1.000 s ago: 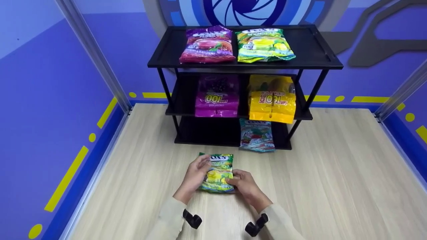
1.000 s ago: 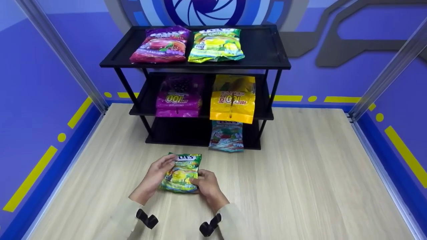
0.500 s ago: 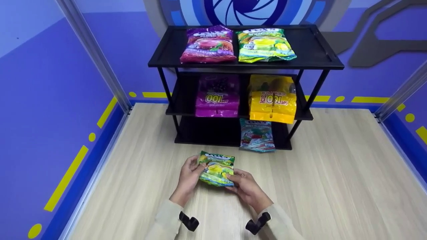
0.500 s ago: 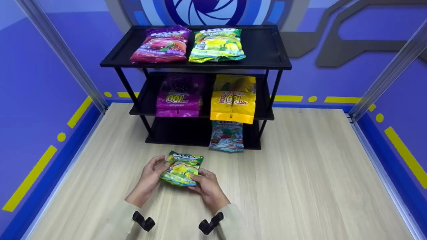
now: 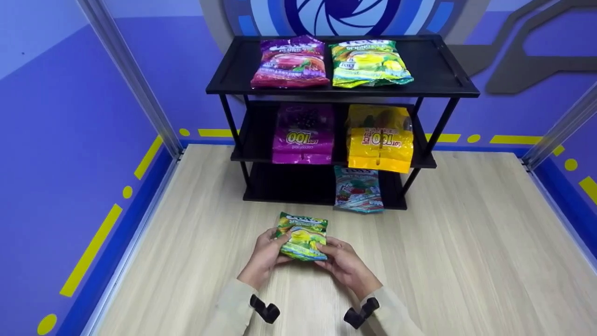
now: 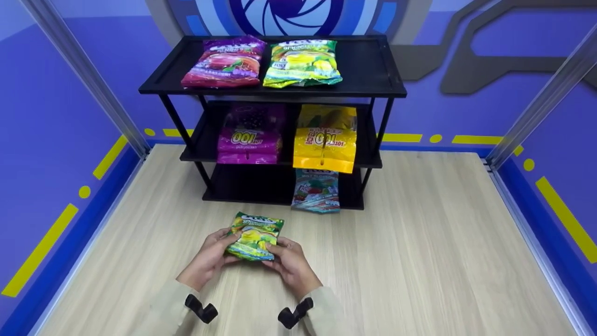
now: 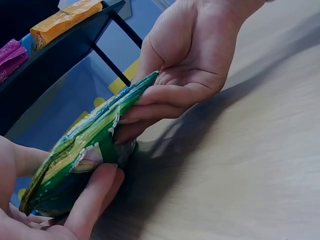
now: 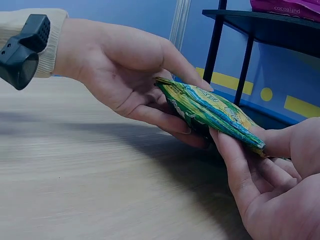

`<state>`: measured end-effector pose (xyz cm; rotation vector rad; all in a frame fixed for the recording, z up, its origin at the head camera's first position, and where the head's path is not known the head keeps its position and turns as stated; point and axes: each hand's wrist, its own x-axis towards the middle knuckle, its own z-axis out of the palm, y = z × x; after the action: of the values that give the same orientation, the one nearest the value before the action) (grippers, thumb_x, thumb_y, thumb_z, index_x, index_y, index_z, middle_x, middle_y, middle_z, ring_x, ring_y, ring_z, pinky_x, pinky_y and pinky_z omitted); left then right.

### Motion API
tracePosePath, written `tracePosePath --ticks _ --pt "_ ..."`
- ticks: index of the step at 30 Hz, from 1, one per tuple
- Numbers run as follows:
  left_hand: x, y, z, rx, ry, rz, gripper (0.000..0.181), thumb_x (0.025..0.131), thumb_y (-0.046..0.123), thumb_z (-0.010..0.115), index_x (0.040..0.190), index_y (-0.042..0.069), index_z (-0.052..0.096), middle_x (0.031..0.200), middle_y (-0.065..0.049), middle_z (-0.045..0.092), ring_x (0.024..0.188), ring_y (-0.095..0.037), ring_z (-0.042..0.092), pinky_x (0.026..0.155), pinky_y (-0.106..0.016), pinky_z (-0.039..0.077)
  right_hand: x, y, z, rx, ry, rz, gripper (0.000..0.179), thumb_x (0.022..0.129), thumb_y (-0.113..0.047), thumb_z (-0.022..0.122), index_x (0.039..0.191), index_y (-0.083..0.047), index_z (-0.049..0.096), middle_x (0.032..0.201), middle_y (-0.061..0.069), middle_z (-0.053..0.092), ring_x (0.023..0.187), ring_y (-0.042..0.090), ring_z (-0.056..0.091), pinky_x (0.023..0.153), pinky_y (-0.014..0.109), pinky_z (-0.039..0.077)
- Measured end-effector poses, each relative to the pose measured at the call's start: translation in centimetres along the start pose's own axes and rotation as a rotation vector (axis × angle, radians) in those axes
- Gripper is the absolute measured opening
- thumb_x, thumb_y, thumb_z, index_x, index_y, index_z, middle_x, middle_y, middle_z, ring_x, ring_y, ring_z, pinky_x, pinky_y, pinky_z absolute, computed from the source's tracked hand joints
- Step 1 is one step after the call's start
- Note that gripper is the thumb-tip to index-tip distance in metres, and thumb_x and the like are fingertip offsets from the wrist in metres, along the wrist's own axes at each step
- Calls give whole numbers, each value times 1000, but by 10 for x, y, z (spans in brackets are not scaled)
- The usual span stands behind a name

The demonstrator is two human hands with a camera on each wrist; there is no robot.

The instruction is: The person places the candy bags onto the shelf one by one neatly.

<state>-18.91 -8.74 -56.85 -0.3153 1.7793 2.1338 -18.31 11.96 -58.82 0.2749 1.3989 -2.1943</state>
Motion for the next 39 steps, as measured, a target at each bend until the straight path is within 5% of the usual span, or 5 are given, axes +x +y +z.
tracePosePath --ticks 20,30,39 --pt "14 10 11 -9 137 64 59 97 7 52 150 9 26 135 -21 47 95 -19 65 76 -32 58 -2 -8 1 -25 -10 -53 59 97 -22 59 145 1 34 106 6 68 96 16 68 89 32 58" --pt "35 20 18 -58 224 80 57 96 6 53 149 14 32 132 -21 51 96 -23 64 76 -34 59 -3 -14 2 -1 1 -133 62 96 -5 54 152 -6 26 101 9 69 94 18 70 85 28 58" --pt "53 19 22 -102 226 76 60 96 5 54 150 13 29 136 -22 47 101 -25 61 79 -36 58 -1 -14 2 -33 61 -160 61 96 -10 56 151 -9 30 126 21 56 96 17 69 83 27 59"
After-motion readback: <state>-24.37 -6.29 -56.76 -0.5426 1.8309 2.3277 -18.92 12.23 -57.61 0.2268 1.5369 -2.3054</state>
